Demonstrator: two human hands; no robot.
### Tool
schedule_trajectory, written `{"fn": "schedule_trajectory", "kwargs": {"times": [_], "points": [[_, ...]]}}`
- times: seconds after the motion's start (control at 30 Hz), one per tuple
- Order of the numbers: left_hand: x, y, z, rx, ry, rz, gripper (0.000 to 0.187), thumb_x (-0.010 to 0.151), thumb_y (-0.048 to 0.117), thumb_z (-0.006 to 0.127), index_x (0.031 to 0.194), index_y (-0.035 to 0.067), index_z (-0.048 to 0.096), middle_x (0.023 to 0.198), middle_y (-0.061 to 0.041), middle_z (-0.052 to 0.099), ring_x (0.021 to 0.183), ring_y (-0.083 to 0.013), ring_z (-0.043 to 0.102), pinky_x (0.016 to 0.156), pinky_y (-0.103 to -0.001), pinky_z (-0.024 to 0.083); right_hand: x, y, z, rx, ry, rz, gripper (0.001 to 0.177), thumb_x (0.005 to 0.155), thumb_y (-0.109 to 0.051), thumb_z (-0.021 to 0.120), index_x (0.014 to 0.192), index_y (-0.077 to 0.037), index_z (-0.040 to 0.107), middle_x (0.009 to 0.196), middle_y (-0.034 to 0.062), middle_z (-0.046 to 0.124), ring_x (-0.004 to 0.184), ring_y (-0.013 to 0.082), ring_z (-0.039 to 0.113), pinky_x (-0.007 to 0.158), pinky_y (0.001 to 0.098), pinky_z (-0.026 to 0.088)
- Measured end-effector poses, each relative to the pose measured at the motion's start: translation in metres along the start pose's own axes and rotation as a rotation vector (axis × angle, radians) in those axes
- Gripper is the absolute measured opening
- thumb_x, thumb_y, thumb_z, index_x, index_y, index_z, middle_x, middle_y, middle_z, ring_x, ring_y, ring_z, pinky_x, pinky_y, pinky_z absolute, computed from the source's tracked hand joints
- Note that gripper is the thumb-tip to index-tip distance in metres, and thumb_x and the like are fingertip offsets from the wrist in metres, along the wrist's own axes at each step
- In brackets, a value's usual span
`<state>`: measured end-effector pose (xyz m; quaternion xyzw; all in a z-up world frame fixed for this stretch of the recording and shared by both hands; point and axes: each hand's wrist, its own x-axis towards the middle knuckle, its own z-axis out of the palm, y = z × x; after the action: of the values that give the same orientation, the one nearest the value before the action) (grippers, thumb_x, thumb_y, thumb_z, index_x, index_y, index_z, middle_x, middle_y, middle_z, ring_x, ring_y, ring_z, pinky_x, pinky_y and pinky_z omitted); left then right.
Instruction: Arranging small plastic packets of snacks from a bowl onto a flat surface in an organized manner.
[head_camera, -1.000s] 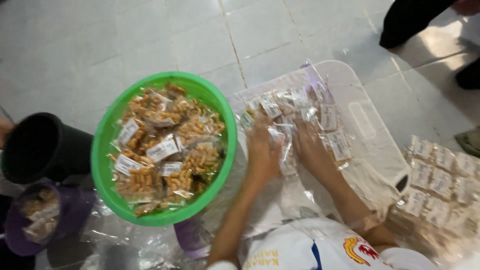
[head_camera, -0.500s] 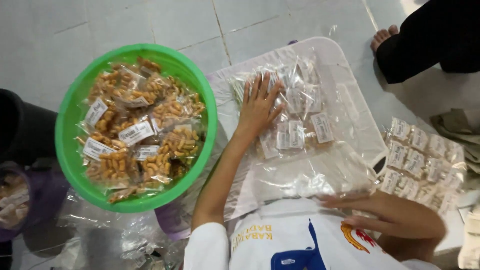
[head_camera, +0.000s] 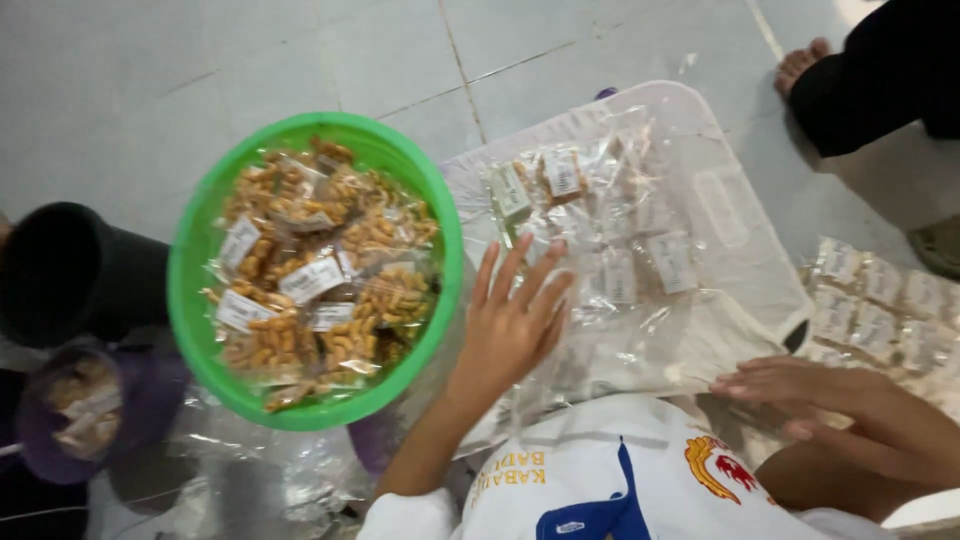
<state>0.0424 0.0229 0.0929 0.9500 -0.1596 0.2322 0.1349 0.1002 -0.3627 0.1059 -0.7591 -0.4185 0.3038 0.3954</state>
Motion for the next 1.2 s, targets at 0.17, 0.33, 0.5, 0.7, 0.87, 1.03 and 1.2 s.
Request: {"fn": "schedule_trajectory", "kwargs": {"times": [0.17, 0.33, 0.5, 0.7, 0.87, 1.03, 1.2], "points": [[-0.020, 0.009, -0.025, -0.288, -0.138, -0.050, 0.046, 0.103, 0.041, 0.048, 0.135, 0.011, 0.062, 0.139, -0.016, 0.061, 0.142, -0.0378, 0.046, 0.123, -0.054, 0.028, 0.058, -0.026, -0.026, 0.156, 0.112, -0.525, 0.027, 0.088, -0.009, 0.057, 0.109, -0.010, 0.075, 0.108, 0.0065, 0.085, 0.106, 0.0209, 0.083, 0.100, 0.0422, 0.064], [-0.033, 0.020, 0.037, -0.578, -0.152, -0.053, 0.048, 0.097, 0.036, 0.059, 0.130, 0.002, 0.063, 0.157, -0.016, 0.041, 0.148, -0.0399, 0.033, 0.127, -0.055, 0.016, 0.133, -0.027, -0.036, 0.129, 0.383, -0.826, 0.034, 0.093, -0.027, 0.056, 0.118, -0.006, 0.062, 0.121, 0.0096, 0.066, 0.115, 0.0236, 0.070, 0.103, 0.0394, 0.059], [-0.042, 0.033, 0.106, -0.411, -0.198, 0.024, 0.039, 0.090, 0.036, 0.065, 0.107, 0.002, 0.073, 0.154, -0.028, 0.038, 0.153, -0.0487, 0.017, 0.121, -0.071, 0.005, 0.187, -0.040, -0.032, -0.042, 0.284, -0.641, 0.060, 0.090, -0.033, 0.063, 0.144, -0.008, 0.052, 0.159, 0.0164, 0.043, 0.152, 0.0350, 0.040, 0.127, 0.0509, 0.034], [-0.046, 0.033, 0.130, -0.288, -0.344, 0.049, 0.058, 0.089, 0.054, 0.061, 0.113, 0.002, 0.075, 0.159, -0.026, 0.042, 0.156, -0.0480, 0.004, 0.118, -0.072, -0.008, 0.194, 0.004, -0.001, -0.325, 0.408, -0.294, 0.046, 0.082, -0.041, 0.073, 0.123, -0.022, 0.075, 0.163, 0.0075, 0.038, 0.156, 0.0322, 0.022, 0.121, 0.0518, 0.016], [-0.045, 0.027, 0.105, -0.543, -0.211, 0.105, 0.022, 0.096, 0.027, 0.062, 0.098, 0.006, 0.069, 0.152, -0.016, 0.053, 0.150, -0.0384, 0.038, 0.128, -0.062, 0.006, 0.165, 0.028, 0.019, -0.315, 0.611, -0.103, 0.036, 0.085, -0.040, 0.067, 0.118, -0.027, 0.076, 0.164, 0.0165, 0.040, 0.150, 0.0400, 0.035, 0.119, 0.0661, 0.022], [-0.051, 0.015, 0.089, -0.613, -0.274, 0.140, 0.015, 0.097, 0.021, 0.064, 0.103, 0.010, 0.070, 0.150, -0.010, 0.055, 0.148, -0.0348, 0.042, 0.130, -0.057, 0.020, 0.129, 0.057, 0.027, -0.228, 0.547, 0.244, 0.057, 0.083, -0.052, 0.061, 0.129, -0.018, 0.067, 0.169, 0.0126, 0.031, 0.149, 0.0395, 0.036, 0.113, 0.0578, 0.037], [-0.045, 0.018, 0.040, -0.759, -0.204, 0.106, 0.012, 0.092, 0.014, 0.072, 0.103, 0.007, 0.075, 0.144, -0.007, 0.060, 0.138, -0.0290, 0.055, 0.128, -0.050, 0.034, 0.118, 0.043, 0.016, -0.183, 0.440, 0.353, 0.056, 0.087, -0.048, 0.058, 0.136, -0.022, 0.062, 0.168, 0.0074, 0.034, 0.149, 0.0326, 0.038, 0.109, 0.0566, 0.042]]}}
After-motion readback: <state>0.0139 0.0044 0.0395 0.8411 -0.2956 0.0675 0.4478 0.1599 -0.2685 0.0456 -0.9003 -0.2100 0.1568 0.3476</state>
